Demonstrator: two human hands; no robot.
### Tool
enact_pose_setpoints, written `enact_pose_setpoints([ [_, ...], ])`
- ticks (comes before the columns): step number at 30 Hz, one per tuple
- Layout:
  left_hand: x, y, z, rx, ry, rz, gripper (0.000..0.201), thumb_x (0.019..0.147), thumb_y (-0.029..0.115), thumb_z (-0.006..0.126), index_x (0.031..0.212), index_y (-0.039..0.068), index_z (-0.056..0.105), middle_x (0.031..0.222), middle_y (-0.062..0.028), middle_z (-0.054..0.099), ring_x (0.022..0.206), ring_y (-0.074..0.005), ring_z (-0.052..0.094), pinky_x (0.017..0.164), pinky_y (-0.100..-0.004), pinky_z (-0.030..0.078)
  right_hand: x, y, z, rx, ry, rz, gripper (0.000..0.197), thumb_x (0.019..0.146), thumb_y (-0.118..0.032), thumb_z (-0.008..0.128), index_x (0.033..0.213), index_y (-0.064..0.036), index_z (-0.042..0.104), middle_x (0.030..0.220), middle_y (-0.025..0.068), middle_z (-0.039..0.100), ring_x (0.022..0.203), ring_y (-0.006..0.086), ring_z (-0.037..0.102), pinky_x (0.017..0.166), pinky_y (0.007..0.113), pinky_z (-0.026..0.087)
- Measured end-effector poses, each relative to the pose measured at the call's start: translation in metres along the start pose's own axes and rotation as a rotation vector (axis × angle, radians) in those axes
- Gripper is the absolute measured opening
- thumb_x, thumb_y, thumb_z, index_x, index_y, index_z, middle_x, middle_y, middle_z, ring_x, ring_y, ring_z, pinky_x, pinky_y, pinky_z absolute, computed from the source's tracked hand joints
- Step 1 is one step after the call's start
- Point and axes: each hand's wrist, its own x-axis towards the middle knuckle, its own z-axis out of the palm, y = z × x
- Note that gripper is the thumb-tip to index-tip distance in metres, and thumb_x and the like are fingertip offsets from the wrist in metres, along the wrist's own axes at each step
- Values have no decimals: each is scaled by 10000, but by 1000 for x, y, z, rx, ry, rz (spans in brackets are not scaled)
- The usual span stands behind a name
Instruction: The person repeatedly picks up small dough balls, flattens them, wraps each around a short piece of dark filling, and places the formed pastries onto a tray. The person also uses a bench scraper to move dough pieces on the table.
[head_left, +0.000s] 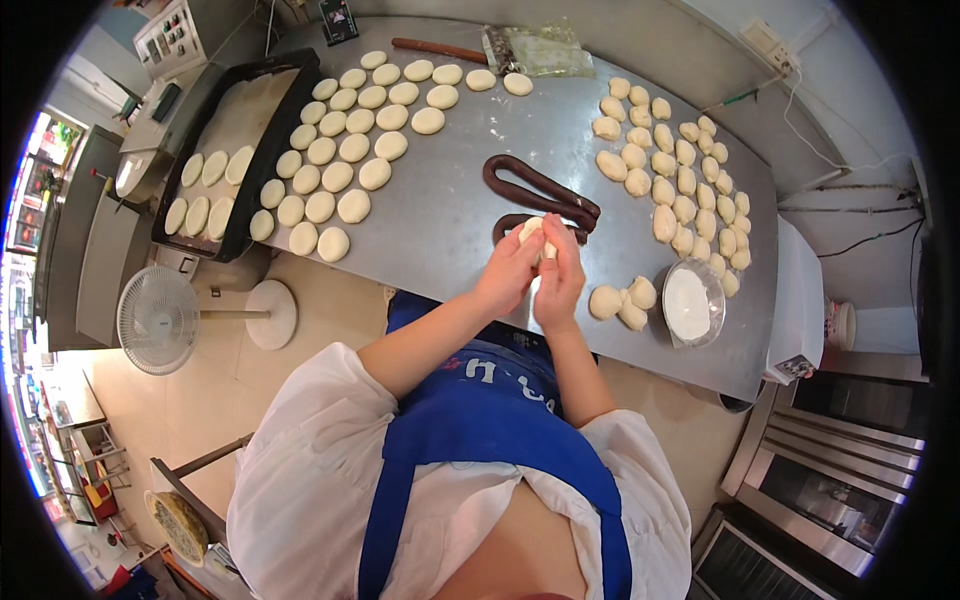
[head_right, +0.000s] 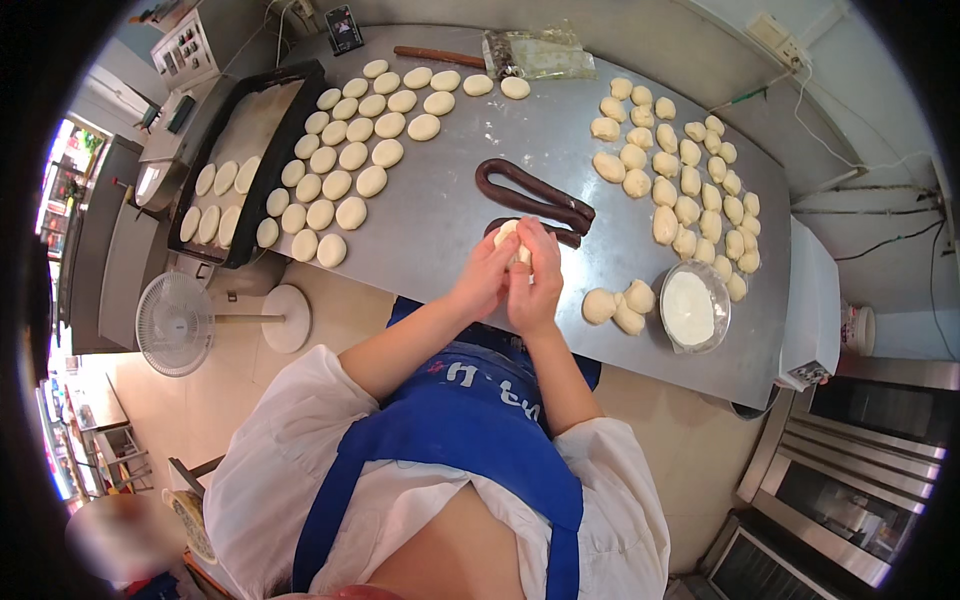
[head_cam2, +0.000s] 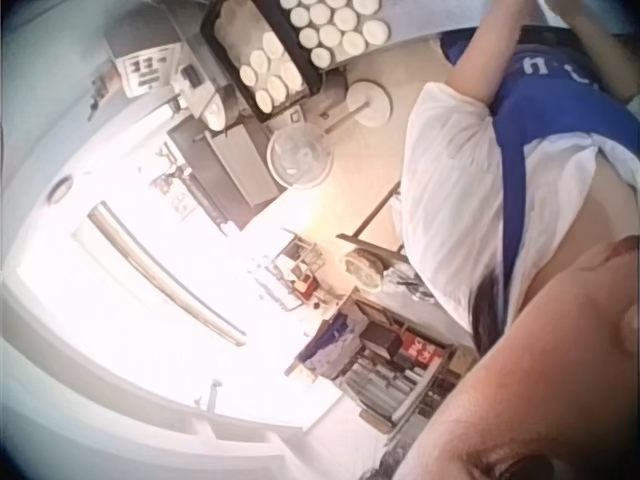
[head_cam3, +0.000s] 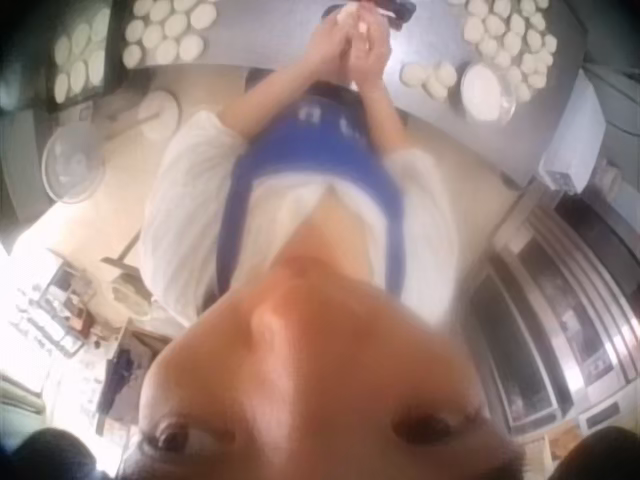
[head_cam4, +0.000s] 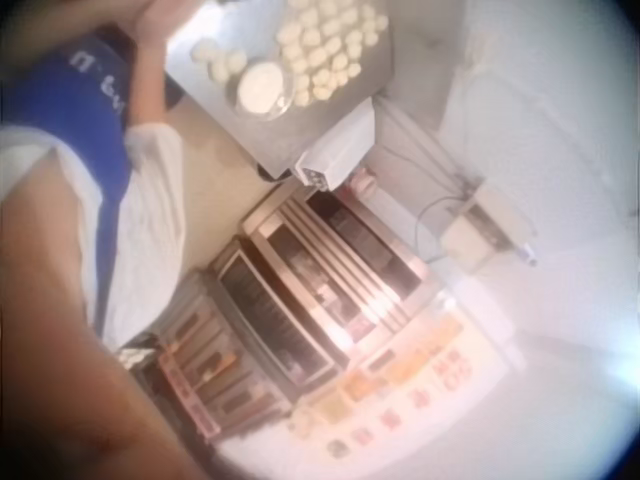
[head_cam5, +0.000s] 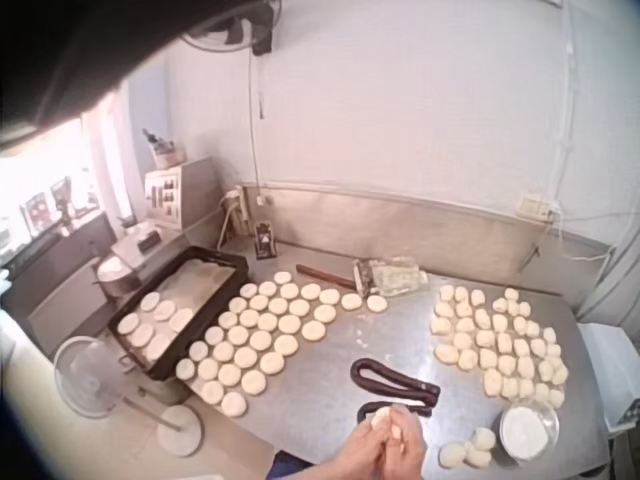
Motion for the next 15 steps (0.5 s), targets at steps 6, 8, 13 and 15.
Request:
enact_pose_setpoints([
  [6,-11,14,5,57,6,-204,314,1034,208,418,1325,95,457,1246,-56,558,1142,-172,558,952,-348,478,23,-3,-10,-385,-212,-150,213,853,-169,549,969,-33,663,1092,132,674,1100,344,600,1004,464,414],
  [8,-15,12,12,-50,10,-187,291,1040,210,396,1299,100,467,1223,-48,558,1119,-159,557,937,-342,481,19,2,-12,-236,-161,-48,198,872,-159,525,937,-27,657,1070,133,676,1070,333,608,982,451,426],
  [13,-16,-9,6,109,-32,4,311,1056,242,352,1312,100,459,1210,-48,554,1092,-140,557,937,-322,475,-1,10,6,-14,111,141,236,946,-108,425,898,-4,630,1044,152,666,1028,308,608,959,417,443],
  [15,-5,-14,-10,195,-20,56,344,1059,250,343,1352,95,437,1239,-56,548,1111,-143,552,954,-318,466,-1,7,7,-104,-54,-6,274,974,-162,428,1032,3,639,1193,182,626,1090,321,597,976,407,439],
])
